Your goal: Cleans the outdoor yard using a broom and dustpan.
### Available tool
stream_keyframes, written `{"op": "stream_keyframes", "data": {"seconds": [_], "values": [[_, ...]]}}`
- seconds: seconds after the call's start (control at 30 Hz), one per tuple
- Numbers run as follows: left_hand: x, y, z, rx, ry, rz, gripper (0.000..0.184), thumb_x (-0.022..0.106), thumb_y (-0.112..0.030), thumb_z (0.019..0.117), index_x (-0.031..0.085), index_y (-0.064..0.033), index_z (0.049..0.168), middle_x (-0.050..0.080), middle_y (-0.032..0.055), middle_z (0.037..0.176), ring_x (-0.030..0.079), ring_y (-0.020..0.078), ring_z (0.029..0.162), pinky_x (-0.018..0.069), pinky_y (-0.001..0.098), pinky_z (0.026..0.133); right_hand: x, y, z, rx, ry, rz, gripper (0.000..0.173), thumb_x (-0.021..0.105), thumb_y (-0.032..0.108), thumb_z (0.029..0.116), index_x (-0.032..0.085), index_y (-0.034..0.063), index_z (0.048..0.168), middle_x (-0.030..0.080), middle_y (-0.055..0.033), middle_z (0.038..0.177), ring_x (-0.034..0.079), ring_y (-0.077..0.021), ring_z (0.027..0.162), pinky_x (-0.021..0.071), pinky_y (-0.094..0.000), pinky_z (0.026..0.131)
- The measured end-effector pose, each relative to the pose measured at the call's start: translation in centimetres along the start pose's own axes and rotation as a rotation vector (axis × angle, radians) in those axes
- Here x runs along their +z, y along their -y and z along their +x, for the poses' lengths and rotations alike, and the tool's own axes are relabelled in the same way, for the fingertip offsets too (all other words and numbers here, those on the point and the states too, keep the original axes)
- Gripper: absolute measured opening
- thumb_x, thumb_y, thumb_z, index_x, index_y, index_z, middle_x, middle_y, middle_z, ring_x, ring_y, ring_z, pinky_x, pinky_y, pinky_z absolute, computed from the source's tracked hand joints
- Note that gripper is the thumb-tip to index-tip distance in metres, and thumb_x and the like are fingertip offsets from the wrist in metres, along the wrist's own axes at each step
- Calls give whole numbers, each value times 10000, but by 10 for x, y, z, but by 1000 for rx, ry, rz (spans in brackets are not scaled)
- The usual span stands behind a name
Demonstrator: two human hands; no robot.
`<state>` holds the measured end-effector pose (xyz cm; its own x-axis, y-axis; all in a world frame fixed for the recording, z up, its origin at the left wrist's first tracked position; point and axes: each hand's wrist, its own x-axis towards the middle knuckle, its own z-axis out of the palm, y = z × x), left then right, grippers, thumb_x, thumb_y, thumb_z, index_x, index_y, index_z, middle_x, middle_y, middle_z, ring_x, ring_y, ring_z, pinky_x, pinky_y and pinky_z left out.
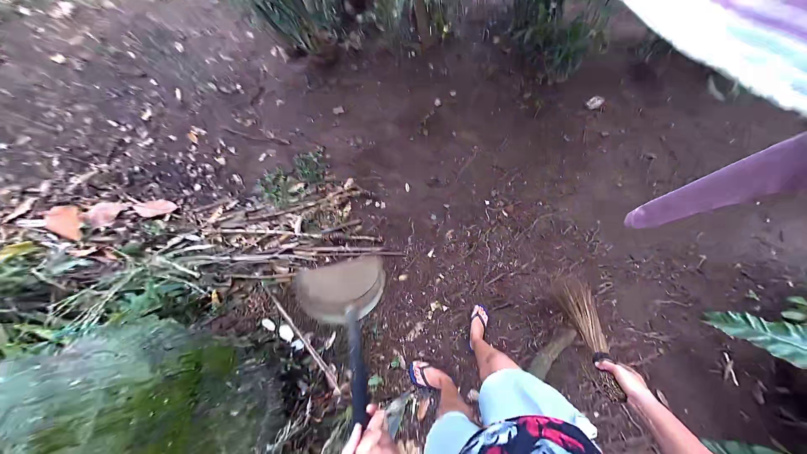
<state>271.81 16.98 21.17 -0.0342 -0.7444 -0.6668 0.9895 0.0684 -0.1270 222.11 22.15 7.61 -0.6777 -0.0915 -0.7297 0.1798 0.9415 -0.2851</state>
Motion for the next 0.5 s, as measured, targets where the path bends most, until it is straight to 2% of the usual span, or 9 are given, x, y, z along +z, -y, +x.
{"op": "stream_keyframes", "data": {"seconds": [0.03, 0.07, 0.13, 0.2, 0.3, 0.4, 0.5], "values": [[-4, 9, 12, -86, 10, -52, 400, 365, -243, 1063, 606, 62, 1155, 704, 66, 820, 680, 76, 589, 559, 163, 517, -4, -3, 8, 10, -10, -21, 581, 752, 199, 928, 529, -20, 1417, 598, -268, 1312, 593, -361, 1174, 484, -549, 981], [-7, 20, 26, -167, 27, -98, 379, 426, -231, 1044, 610, 75, 1171, 690, 57, 792, 671, 81, 579, 560, 169, 524, -7, -6, 18, 20, -23, -28, 632, 765, 190, 916, 497, -7, 1453, 576, -273, 1354, 574, -377, 1219, 473, -560, 1002], [-10, 52, 55, -283, 31, -135, 363, 475, -203, 1023, 609, 87, 1197, 673, 47, 766, 663, 83, 578, 561, 171, 540, -15, -10, 34, 47, -42, -28, 658, 769, 170, 912, 473, 10, 1477, 565, -274, 1376, 571, -383, 1229, 472, -567, 1001], [-7, 93, 83, -319, -51, -132, 368, 451, -188, 1021, 610, 92, 1199, 663, 37, 721, 652, 70, 548, 545, 156, 516, -25, -10, 46, 81, -47, -21, 655, 754, 163, 922, 459, 23, 1490, 564, -265, 1379, 576, -371, 1217, 480, -562, 988], [-6, 150, 117, -365, -150, -123, 315, 440, -155, 1007, 619, 71, 1136, 662, 46, 749, 634, 69, 533, 525, 147, 488, -42, -11, 61, 123, -16, -26, 666, 742, 186, 928, 444, 36, 1505, 587, -247, 1347, 604, -338, 1158, 504, -536, 945], [-8, 196, 146, -446, -193, -152, 298, 438, -172, 1020, 628, 48, 1087, 632, 14, 673, 612, 58, 494, 504, 143, 467, -63, -17, 84, 164, 46, -43, 635, 723, 224, 928, 462, 43, 1479, 628, -214, 1264, 635, -283, 1063, 534, -492, 886], [-16, 231, 165, -519, -218, -218, 311, 437, -186, 1024, 586, 49, 1163, 636, 18, 700, 622, 67, 494, 520, 144, 467, -85, -15, 94, 153, 139, -87, 555, 687, 211, 958, 485, 34, 1443, 657, -201, 1149, 652, -250, 934, 554, -459, 787]]}}
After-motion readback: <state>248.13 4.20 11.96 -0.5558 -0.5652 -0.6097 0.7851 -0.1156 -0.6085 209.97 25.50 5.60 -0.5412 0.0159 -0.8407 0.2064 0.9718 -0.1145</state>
